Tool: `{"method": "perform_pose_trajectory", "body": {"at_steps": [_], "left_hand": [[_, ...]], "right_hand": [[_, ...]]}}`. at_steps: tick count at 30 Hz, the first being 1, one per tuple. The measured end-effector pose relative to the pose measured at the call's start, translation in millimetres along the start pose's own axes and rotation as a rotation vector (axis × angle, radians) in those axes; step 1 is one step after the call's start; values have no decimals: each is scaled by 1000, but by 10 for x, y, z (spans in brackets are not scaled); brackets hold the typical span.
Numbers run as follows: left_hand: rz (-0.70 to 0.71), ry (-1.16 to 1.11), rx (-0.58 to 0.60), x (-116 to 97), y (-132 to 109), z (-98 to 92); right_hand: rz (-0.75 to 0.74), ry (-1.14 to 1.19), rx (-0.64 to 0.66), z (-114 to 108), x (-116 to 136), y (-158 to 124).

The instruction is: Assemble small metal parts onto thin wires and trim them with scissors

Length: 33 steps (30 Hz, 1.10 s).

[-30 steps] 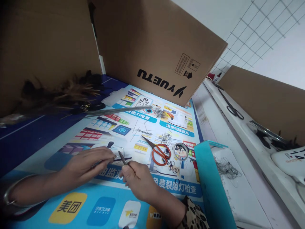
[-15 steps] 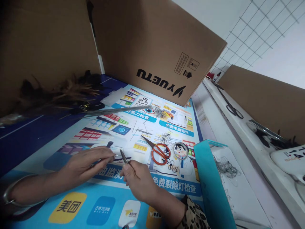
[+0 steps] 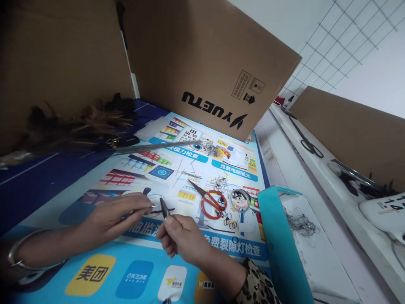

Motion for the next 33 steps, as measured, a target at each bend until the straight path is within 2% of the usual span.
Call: {"method": "perform_pose_trajectory", "body": {"at_steps": [11,20,26,28,30,33], "left_hand": [[-59,-22,11,66,-28,11],[-409,-191,62,223,48,23],[-481,-273,87,262,38,52],[-518,-309,96,277,34,60],[-572,-359,105,304,33,72],[-660,-479,139,354,25,121]], "right_hand": [[-1,26,6,10,-12,4],[122,-7,100,-98,19,16],[107,-101,110,-70,31,3],[78,-179,125,-65,79,-25],[-20,-346,84,-111,187,-52],[-305,-743,-133,-243,424,-93]]}}
Point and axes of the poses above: each hand's wrist, its own y-axis towards the middle knuckle, its own z-axis out of the palm, x = y × z, the point moved 6 cm from there along y, towards the middle knuckle, and after that the axes turned 3 degrees about -z, right-handed, at the moved point
